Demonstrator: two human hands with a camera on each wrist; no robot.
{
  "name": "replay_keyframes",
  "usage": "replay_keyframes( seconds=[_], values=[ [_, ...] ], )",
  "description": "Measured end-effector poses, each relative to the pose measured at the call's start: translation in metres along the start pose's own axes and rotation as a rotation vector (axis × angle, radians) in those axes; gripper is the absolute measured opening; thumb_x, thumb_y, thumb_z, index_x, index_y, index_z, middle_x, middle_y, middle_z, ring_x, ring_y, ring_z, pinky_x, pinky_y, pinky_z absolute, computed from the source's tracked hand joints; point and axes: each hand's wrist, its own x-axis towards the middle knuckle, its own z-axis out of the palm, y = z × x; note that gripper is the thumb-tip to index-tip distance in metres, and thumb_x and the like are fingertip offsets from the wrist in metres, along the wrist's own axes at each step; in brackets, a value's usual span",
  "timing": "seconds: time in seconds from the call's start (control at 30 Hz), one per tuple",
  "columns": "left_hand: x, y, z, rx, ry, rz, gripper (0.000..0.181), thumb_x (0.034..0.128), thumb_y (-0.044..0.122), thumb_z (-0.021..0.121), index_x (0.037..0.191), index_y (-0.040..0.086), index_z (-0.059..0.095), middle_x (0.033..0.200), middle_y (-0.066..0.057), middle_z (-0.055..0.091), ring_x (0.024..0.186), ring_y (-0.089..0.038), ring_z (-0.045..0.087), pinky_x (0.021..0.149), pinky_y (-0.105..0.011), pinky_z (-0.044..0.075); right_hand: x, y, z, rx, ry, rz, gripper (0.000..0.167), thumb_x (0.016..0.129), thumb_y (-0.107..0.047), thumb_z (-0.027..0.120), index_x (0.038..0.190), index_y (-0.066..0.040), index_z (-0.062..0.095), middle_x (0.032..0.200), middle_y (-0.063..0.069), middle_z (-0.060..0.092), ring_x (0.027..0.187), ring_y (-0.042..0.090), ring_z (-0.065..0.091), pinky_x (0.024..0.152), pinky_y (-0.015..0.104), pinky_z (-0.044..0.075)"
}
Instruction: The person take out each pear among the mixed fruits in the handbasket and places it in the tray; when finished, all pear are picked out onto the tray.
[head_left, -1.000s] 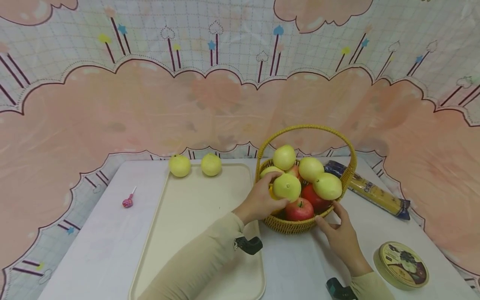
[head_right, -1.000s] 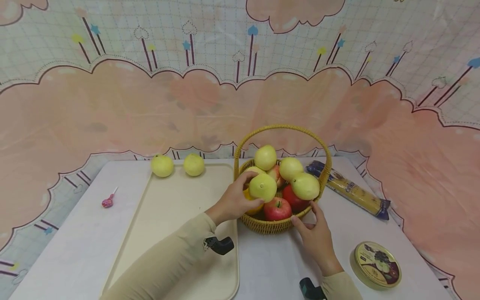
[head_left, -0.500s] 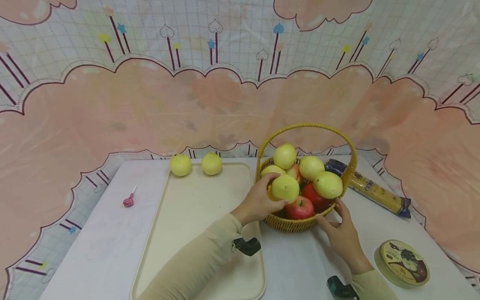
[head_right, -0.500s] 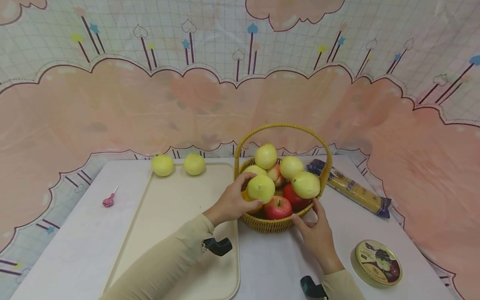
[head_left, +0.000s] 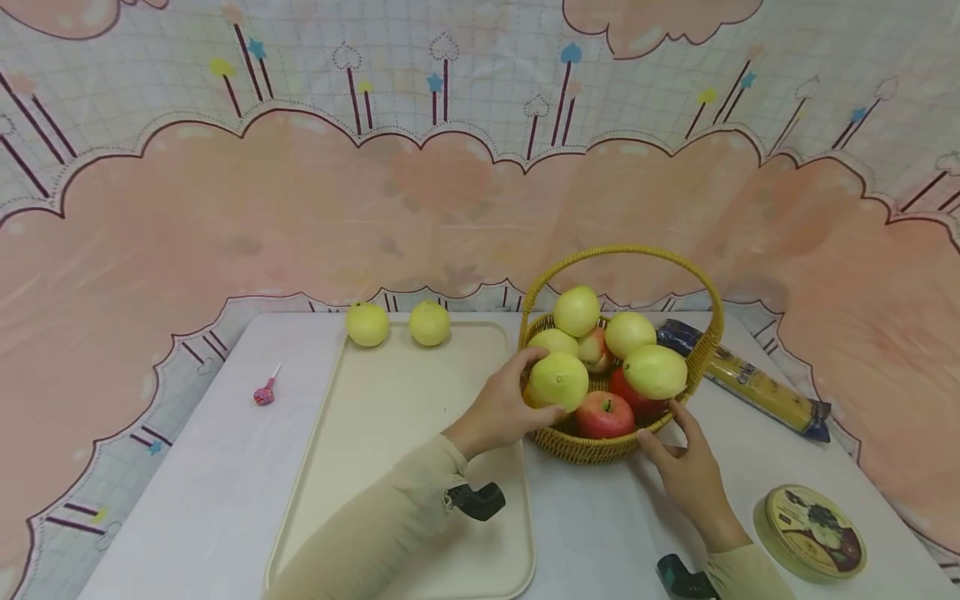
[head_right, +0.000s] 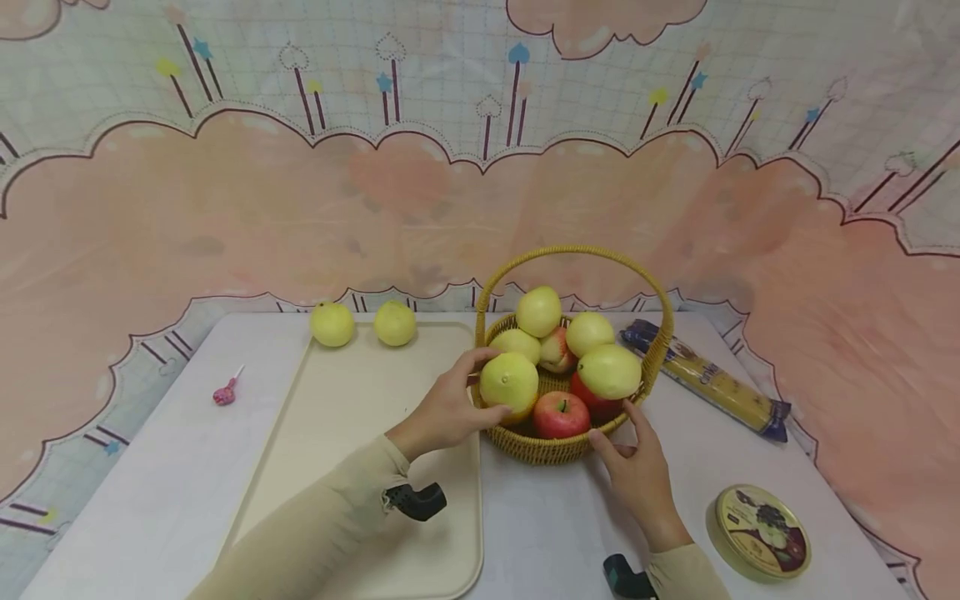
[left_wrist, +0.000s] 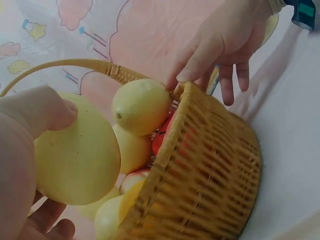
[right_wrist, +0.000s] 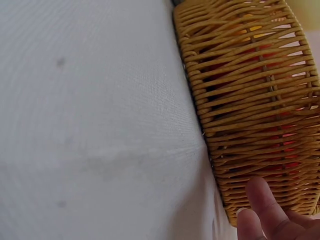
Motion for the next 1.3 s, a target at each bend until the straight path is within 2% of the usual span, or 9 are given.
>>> replay_keyframes(
  seconds=[0.23,0.53,0.67,0.87,1.17,1.3],
  values=[
    [-0.017,-0.005,-0.024,0.027,0.043,0.035,0.073,0.0827,0.012,0.081,0.144,0.002,0.042,0.137,-0.012,0.054,0.127,-0.026,0.048,0.108,-0.051,0.038,0.000,0.001,0.000,0.012,-0.004,0.004,0.094,0.098,-0.049,0.060,0.161,-0.011,0.001,0.162,0.026,0.012,0.122,0.040,0.056,0.080,0.033,0.054],
    [-0.043,-0.023,-0.059,0.047,0.139,-0.001,0.070,0.0821,0.009,0.081,0.141,0.003,0.044,0.135,-0.012,0.055,0.125,-0.028,0.050,0.106,-0.052,0.040,0.000,0.001,-0.001,0.019,0.007,0.005,0.098,0.097,-0.047,0.062,0.161,-0.014,-0.004,0.160,0.030,0.013,0.120,0.041,0.057,0.076,0.028,0.053],
    [-0.051,-0.029,-0.075,0.065,0.178,-0.013,0.071,0.0820,0.008,0.081,0.141,0.002,0.043,0.136,-0.014,0.055,0.126,-0.030,0.050,0.106,-0.050,0.041,-0.001,0.001,-0.001,0.011,0.011,0.010,0.098,0.097,-0.047,0.062,0.161,-0.015,-0.005,0.160,0.029,0.013,0.120,0.042,0.056,0.077,0.030,0.054],
    [-0.059,-0.038,-0.094,0.085,0.224,-0.070,0.070,0.0826,0.007,0.080,0.141,-0.001,0.042,0.137,-0.018,0.052,0.128,-0.034,0.049,0.107,-0.050,0.039,-0.001,0.000,-0.002,0.005,0.008,0.009,0.098,0.097,-0.048,0.062,0.161,-0.013,-0.004,0.160,0.030,0.014,0.121,0.042,0.056,0.080,0.033,0.055],
    [-0.070,-0.058,-0.115,0.111,0.267,-0.133,0.068,0.0855,0.007,0.078,0.141,-0.002,0.040,0.138,-0.021,0.050,0.129,-0.037,0.046,0.108,-0.055,0.037,0.000,-0.002,-0.001,0.003,0.009,0.005,0.097,0.098,-0.047,0.062,0.161,-0.012,-0.002,0.160,0.029,0.014,0.119,0.041,0.057,0.075,0.028,0.054],
    [-0.075,-0.068,-0.127,0.114,0.293,-0.183,0.069,0.0862,0.007,0.077,0.143,-0.005,0.038,0.140,-0.024,0.048,0.131,-0.039,0.044,0.108,-0.055,0.035,0.000,-0.003,0.000,0.005,0.008,0.001,0.095,0.098,-0.046,0.061,0.162,-0.013,-0.001,0.161,0.028,0.014,0.119,0.040,0.057,0.075,0.027,0.054]
  ],
)
